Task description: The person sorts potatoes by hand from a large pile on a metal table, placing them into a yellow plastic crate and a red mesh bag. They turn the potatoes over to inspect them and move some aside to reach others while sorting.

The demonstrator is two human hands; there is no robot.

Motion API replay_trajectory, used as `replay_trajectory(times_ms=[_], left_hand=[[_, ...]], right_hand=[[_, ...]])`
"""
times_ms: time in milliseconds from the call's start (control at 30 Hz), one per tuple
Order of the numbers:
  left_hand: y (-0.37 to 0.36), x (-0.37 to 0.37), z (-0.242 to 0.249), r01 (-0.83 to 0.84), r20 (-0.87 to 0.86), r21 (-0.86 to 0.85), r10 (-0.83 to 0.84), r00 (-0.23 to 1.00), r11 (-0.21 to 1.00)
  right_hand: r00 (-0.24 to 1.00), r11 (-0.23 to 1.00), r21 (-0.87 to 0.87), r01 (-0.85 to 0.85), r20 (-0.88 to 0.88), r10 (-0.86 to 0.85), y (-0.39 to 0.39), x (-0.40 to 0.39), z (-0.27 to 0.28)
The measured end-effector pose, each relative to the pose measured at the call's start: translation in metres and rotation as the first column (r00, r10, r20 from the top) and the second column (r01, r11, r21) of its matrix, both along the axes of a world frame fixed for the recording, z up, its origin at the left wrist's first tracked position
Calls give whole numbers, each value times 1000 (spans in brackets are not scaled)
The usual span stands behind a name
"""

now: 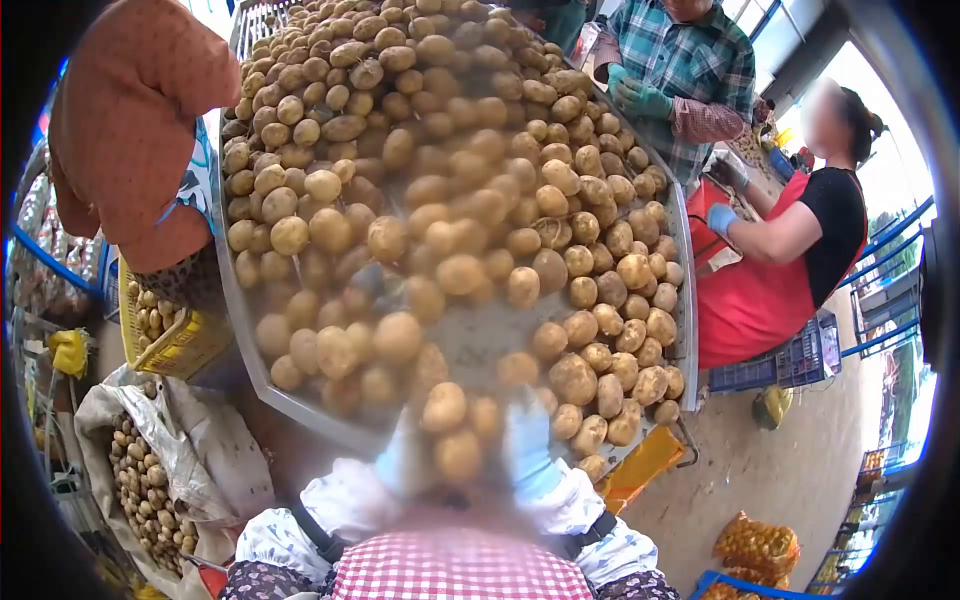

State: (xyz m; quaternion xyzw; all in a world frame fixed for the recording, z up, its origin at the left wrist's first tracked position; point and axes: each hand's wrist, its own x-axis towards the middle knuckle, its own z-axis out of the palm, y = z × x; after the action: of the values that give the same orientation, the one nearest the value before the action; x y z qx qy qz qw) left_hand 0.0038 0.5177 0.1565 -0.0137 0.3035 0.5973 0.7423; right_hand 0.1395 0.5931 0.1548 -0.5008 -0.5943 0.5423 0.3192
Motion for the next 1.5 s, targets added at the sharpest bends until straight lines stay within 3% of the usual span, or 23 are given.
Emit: replay_trajectory(times_ms=[33, 100, 133, 167, 200, 233, 267, 300, 333, 433, 467, 533, 567, 633, 700, 733, 833, 967, 1067, 1167, 1333, 1433, 1500], left_hand=[[3, 0, 2, -30, 46, 6, 30, 998, 1000], [7, -7, 8, -8, 90, -23, 10, 996, 1000], [7, -10, 9, 2, 115, -39, 3, 993, 999], [6, -10, 8, -27, 57, 17, 26, 998, 999], [5, -11, 8, -55, 0, 76, 55, 998, 996], [1, -16, 5, -63, -91, 54, 68, 993, 997], [-3, -20, 2, -70, -184, 30, 74, 980, 997], [-7, -25, -1, -77, -275, 2, 75, 959, 997], [-10, -30, -20, -76, -307, 38, 84, 948, 996], [-5, -31, -22, -118, -265, 69, 132, 955, 991], [-4, -26, -11, -140, -269, 81, 157, 950, 987], [-5, -26, -8, -165, -161, 23, 167, 973, 986], [-4, -30, -16, -159, -43, -39, 158, 987, 986], [-3, -28, -34, -159, -175, -34, 151, 973, 987], [3, -23, -43, -123, -500, 75, 144, 854, 990], [6, -22, -44, -105, -582, 105, 147, 800, 989], [3, -24, -27, -104, -448, 82, 130, 885, 991], [-11, -38, -26, -121, -417, 78, 142, 898, 990], [-16, -48, -27, -148, -470, 71, 164, 867, 986], [-16, -51, -27, -145, -565, 77, 163, 809, 986], [-14, -44, -25, -45, -805, 112, 117, 581, 993], [-9, -35, -23, 56, -909, 124, 90, 407, 991], [-5, -27, -22, 127, -933, 124, 72, 352, 984]], right_hand=[[999, 999, 10, 42, 4, -42, 0, -2, 0], [989, 946, 318, -63, 150, 16, 11, -4, -1], [872, 903, 366, -223, 489, 17, 13, 6, 9], [983, 977, 214, 15, 174, -53, 23, 9, 2], [959, 972, 28, 234, -169, -226, 33, 12, -5], [739, 836, -508, 207, -479, -474, 51, 23, -28], [982, 984, -112, 142, -113, -154, 58, 26, -32], [920, 968, 211, -135, 389, 44, 62, 28, -34], [582, 797, 326, -508, 813, 38, 66, 29, -37], [688, 882, 242, -405, 715, 120, 74, 22, -53], [667, 828, 364, -426, 745, 16, 75, 23, -63], [984, 988, -154, -30, 170, 57, 69, 19, -24], [986, 883, -468, 32, -128, -103, 70, 18, -8], [970, 918, -395, -43, -238, -56, 60, 23, -12], [940, 943, -317, -98, -340, -17, 41, 33, -23], [996, 992, 87, -90, 0, 90, 39, 37, -48], [965, 980, 184, -77, 263, 27, 34, 25, -46], [917, 948, 309, -74, 396, -57, 45, 10, -27], [692, 890, 187, -417, 700, 177, 60, 0, -37], [730, 905, 195, -378, 664, 162, 77, -15, -46], [988, 800, 595, -75, 152, -21, 18, -19, -1], [935, 604, 730, -321, 141, 326, 2, -9, 26], [916, 510, 775, -373, 221, 334, -1, 0, 20]])
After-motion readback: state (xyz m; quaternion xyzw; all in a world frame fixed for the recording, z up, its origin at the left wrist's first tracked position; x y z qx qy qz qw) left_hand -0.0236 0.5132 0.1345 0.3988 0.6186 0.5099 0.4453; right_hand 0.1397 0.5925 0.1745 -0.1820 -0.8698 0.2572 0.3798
